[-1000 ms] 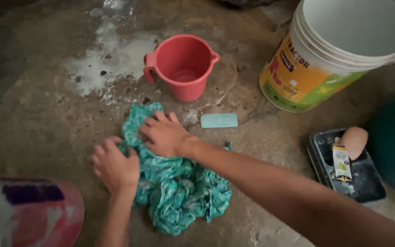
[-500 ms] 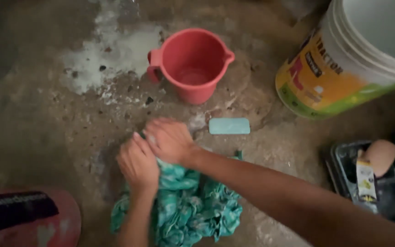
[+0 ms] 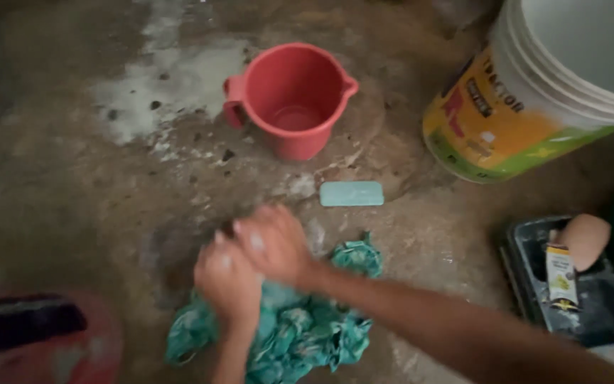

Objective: The recorder is hand washing a turquoise patterned cloth on a concrete floor using a bar of soap and water from a small red mug.

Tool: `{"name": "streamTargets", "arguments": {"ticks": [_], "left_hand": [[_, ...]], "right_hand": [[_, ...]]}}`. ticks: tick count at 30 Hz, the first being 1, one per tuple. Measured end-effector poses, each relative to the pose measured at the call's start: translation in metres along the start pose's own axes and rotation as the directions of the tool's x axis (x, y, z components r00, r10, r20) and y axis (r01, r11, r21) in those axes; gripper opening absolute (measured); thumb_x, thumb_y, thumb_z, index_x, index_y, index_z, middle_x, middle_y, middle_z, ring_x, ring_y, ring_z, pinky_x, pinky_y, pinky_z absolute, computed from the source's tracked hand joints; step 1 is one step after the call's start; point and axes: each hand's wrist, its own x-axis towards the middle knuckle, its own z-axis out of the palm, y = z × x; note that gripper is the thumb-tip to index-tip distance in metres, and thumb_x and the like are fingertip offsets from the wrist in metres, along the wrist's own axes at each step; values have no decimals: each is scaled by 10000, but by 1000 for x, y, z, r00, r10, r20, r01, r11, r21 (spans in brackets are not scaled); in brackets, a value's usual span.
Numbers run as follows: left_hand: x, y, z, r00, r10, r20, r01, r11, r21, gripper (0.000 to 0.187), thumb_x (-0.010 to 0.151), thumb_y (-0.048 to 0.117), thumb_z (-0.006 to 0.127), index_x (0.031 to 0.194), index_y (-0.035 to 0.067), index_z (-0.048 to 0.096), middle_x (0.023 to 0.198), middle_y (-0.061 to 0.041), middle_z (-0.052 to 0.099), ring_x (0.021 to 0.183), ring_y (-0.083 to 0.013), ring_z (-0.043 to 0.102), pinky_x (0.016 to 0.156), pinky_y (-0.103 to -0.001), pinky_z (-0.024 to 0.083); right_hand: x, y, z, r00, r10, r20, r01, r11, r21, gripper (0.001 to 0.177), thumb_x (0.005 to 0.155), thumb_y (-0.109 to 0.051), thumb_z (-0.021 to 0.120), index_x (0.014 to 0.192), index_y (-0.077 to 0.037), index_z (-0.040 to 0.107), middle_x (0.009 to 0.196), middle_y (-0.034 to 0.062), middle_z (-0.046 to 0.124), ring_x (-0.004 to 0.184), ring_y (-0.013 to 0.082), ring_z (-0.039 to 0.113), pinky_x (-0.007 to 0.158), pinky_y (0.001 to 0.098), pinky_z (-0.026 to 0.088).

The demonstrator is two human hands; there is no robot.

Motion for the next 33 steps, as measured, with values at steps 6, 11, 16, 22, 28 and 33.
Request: {"name": "streamTargets", "arguments": {"ticks": [6, 11, 16, 22, 28, 33], "left_hand": [[72, 2, 9, 969, 177, 174, -233, 889, 394, 304, 1052, 238, 484, 1049, 30, 706, 1060, -180, 702, 1073, -410, 631, 853, -608, 475], [20, 37, -21, 989, 150, 14, -145, 931, 336, 309, 941, 332, 558, 1007, 76, 718, 1046, -184, 695, 1018, -425, 604, 790, -606, 453], [-15, 22, -9, 998, -47, -40, 47, 999, -7, 384, 1020, 303, 550, 849, -17, 676, 860, -211, 669, 874, -437, 620, 770, -553, 476], [39, 13, 3, 990, 140, 26, -142, 960, 241, 436, 1065, 206, 484, 745, -15, 681, 785, -252, 673, 775, -470, 631, 699, -593, 472], [36, 40, -21, 999, -12, 42, 4, 983, 185, 421, 1026, 262, 521, 773, -15, 712, 775, -285, 667, 737, -482, 639, 685, -580, 493], [83, 85, -52, 939, 257, -228, -245, 966, 79, 336, 1092, 198, 583, 804, 25, 579, 893, -205, 590, 950, -431, 564, 833, -563, 404]], "right_hand": [[78, 6, 2, 976, -216, -24, 188, 895, -404, 320, 842, -344, 546, 949, -110, 736, 1142, 178, 701, 1203, 384, 522, 936, 606, 402], [23, -16, -9, 994, 105, -37, -111, 973, -204, 284, 861, -353, 540, 898, -125, 704, 1071, 176, 707, 1132, 408, 580, 932, 599, 444], [-19, -5, -5, 990, 93, -106, -80, 990, 113, 218, 861, -242, 534, 745, -78, 617, 765, 168, 647, 810, 411, 635, 736, 524, 452], [43, 8, 3, 980, -200, 17, 201, 977, -69, 175, 938, -251, 534, 914, -91, 601, 859, 146, 647, 875, 412, 609, 805, 556, 448], [34, -17, -30, 975, -133, -180, 68, 943, -326, 304, 787, -358, 615, 876, -75, 684, 925, 208, 715, 902, 441, 678, 775, 567, 488], [90, -73, -76, 972, 80, -223, -62, 994, 86, 171, 861, -207, 661, 852, -39, 632, 806, 207, 699, 815, 426, 682, 697, 509, 564]]}}
